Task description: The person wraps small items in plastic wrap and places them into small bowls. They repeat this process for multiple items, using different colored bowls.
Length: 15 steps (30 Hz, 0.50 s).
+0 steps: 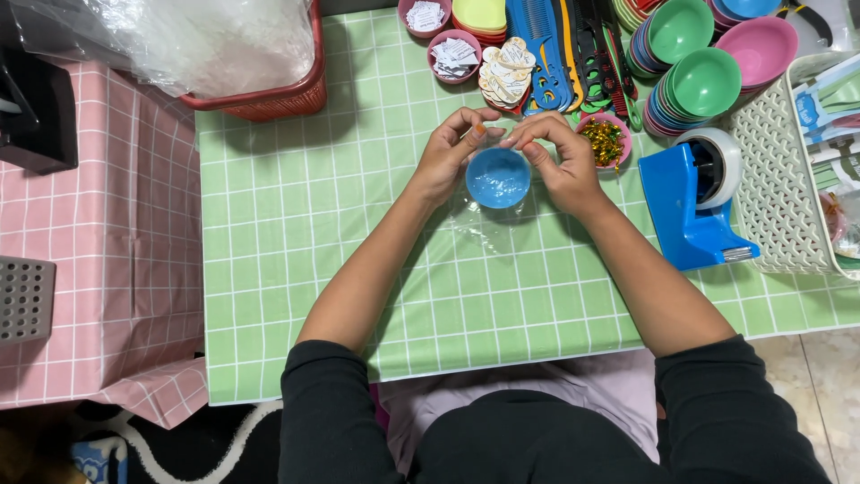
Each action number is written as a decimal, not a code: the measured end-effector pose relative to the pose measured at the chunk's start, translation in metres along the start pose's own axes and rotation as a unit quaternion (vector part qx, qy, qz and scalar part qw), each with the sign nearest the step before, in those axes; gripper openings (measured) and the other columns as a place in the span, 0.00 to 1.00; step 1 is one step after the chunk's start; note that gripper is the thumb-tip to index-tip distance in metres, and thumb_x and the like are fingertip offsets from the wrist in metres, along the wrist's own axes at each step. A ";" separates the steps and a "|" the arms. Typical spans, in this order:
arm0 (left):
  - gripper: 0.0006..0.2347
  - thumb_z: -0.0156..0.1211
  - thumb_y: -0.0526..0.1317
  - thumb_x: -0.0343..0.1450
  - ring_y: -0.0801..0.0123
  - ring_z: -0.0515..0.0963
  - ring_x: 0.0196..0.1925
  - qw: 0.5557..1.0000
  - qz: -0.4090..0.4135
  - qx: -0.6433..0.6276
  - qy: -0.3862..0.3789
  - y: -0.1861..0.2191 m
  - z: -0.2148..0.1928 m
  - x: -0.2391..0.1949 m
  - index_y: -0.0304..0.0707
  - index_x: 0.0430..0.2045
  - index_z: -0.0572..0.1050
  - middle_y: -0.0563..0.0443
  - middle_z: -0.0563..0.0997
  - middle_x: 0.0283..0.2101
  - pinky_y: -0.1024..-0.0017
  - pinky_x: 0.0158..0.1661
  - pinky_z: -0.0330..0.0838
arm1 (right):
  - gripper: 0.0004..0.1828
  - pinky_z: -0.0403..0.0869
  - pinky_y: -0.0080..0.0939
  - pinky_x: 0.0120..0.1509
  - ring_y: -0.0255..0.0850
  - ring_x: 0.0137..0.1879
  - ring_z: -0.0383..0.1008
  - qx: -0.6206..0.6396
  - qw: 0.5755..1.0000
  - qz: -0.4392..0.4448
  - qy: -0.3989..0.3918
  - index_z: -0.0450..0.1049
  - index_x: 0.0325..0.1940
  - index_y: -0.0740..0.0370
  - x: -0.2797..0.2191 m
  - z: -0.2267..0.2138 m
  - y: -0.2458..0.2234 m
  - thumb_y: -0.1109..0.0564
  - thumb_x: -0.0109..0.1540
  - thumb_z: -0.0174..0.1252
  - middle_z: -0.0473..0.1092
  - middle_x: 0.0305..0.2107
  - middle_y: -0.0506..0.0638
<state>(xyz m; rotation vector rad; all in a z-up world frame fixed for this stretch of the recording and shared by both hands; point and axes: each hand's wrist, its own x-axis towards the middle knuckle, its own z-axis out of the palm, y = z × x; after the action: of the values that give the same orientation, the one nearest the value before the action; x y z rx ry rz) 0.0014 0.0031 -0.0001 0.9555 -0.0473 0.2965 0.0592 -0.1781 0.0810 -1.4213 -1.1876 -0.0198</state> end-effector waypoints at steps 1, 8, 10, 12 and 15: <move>0.10 0.64 0.43 0.73 0.58 0.81 0.52 1.000 0.000 0.000 0.000 0.003 0.003 -0.001 0.37 0.34 0.70 0.43 0.74 0.54 0.66 0.50 0.79 | 0.09 0.67 0.50 0.63 0.53 0.52 0.74 0.000 1.000 0.000 0.000 0.74 0.38 0.64 -0.002 0.002 0.001 0.58 0.71 0.54 0.76 0.38 0.56; 0.09 0.62 0.44 0.74 0.65 0.81 0.50 0.999 0.016 0.042 0.018 0.008 0.005 -0.002 0.40 0.34 0.69 0.48 0.74 0.51 0.73 0.48 0.79 | 0.09 0.69 0.48 0.59 0.49 0.45 0.76 -0.039 0.999 0.030 -0.010 0.73 0.41 0.63 -0.013 -0.001 0.014 0.55 0.71 0.55 0.76 0.34 0.53; 0.09 0.62 0.44 0.74 0.66 0.81 0.49 0.999 0.022 0.043 0.025 0.010 0.005 -0.002 0.40 0.34 0.69 0.48 0.74 0.51 0.73 0.48 0.79 | 0.10 0.68 0.49 0.60 0.52 0.45 0.75 -0.069 0.997 0.010 -0.016 0.74 0.42 0.62 -0.014 -0.001 0.019 0.53 0.70 0.58 0.76 0.34 0.54; 0.09 0.61 0.44 0.74 0.69 0.80 0.48 0.996 0.034 0.075 0.037 0.014 0.009 -0.003 0.42 0.33 0.70 0.51 0.74 0.49 0.76 0.47 0.76 | 0.10 0.63 0.39 0.61 0.44 0.38 0.71 -0.105 0.994 0.013 -0.023 0.74 0.39 0.57 -0.015 0.001 0.020 0.52 0.64 0.67 0.75 0.27 0.46; 0.09 0.61 0.44 0.74 0.70 0.81 0.46 0.994 0.044 0.097 0.036 0.014 0.014 -0.005 0.43 0.32 0.70 0.52 0.75 0.47 0.77 0.45 0.75 | 0.08 0.61 0.36 0.60 0.43 0.38 0.67 -0.117 0.992 0.040 -0.025 0.71 0.39 0.57 -0.015 0.006 0.011 0.53 0.68 0.61 0.77 0.28 0.45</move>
<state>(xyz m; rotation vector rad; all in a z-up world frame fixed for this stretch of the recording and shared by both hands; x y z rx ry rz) -0.0059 -0.0014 0.0185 1.1365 0.0058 0.4225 0.0554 -0.1804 0.0622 -1.6821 -1.1985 -0.0704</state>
